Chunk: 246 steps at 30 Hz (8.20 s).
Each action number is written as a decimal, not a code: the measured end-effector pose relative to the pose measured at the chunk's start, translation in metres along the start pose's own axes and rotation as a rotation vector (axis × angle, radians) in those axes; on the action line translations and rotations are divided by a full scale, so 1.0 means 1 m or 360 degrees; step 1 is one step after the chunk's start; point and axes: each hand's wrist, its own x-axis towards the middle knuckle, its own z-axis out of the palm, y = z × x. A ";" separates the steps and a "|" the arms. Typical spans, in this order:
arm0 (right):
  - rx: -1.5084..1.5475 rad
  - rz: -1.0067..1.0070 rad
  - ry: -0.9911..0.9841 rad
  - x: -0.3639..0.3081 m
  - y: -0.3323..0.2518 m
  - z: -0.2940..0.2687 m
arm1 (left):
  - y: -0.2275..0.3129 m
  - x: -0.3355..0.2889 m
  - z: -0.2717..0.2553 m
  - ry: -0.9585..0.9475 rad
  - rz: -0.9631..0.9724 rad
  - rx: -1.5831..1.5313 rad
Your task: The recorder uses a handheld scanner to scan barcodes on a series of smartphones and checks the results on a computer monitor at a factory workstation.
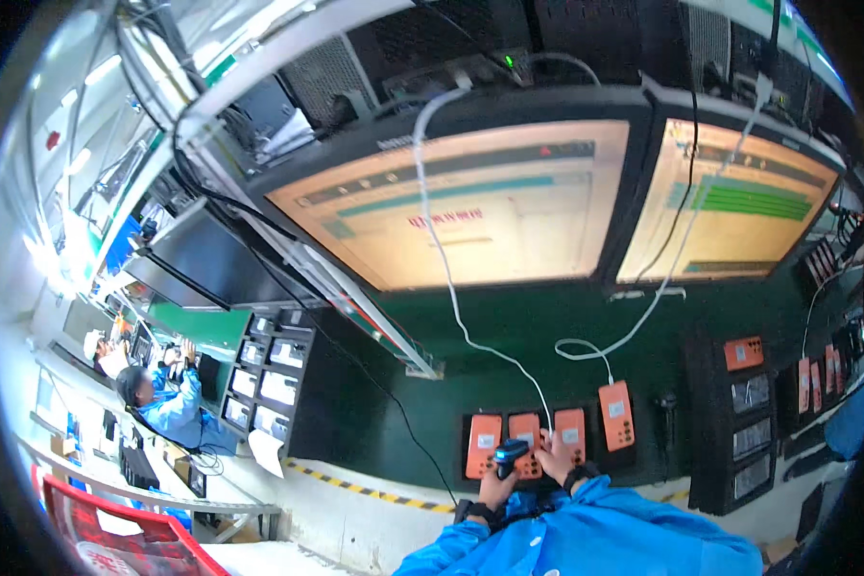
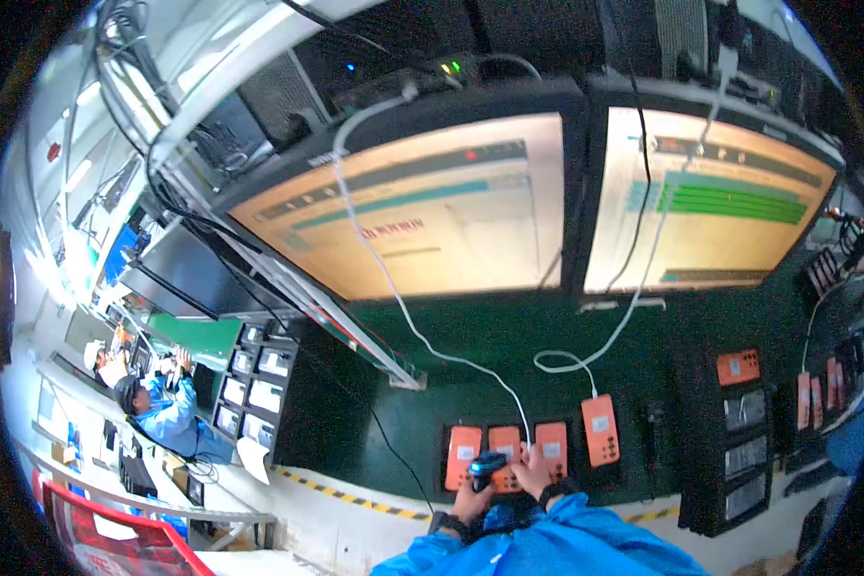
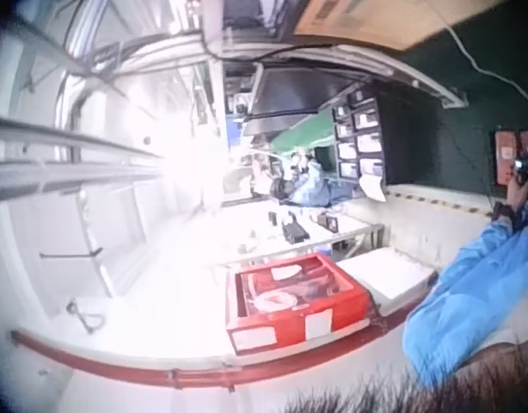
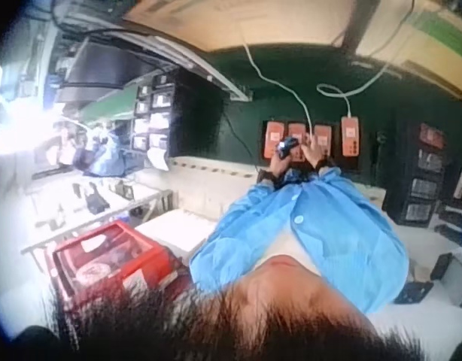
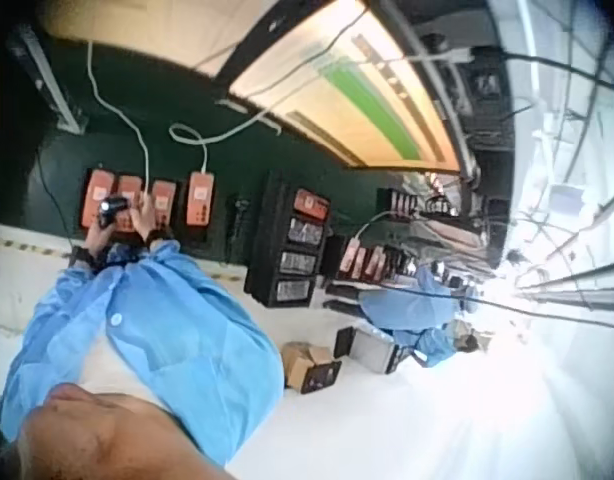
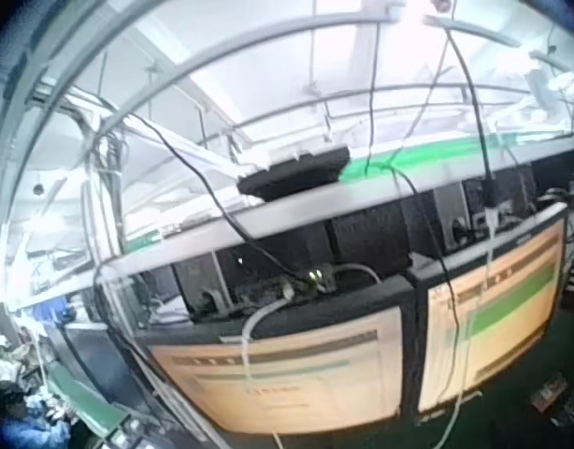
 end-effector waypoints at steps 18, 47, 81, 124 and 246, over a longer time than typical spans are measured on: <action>-0.0498 0.0146 0.0356 0.002 -0.061 0.022 | 0.000 0.010 -0.051 0.0033 0.0270 0.0179; -0.0199 0.0005 -0.0137 -0.019 -0.170 -0.026 | 0.079 0.032 -0.031 -0.0776 0.0697 -0.0292; -0.1555 -0.0226 0.0655 0.090 -0.042 -0.180 | 0.089 -0.009 0.023 0.0594 0.0318 0.0109; 0.0991 0.0731 -0.0052 -0.061 -0.057 -0.145 | 0.019 0.000 0.099 -0.0406 0.0569 0.0391; 0.0649 0.1296 0.0893 -0.443 0.406 -1.272 | 0.323 -0.403 1.041 -0.1138 0.0613 0.0653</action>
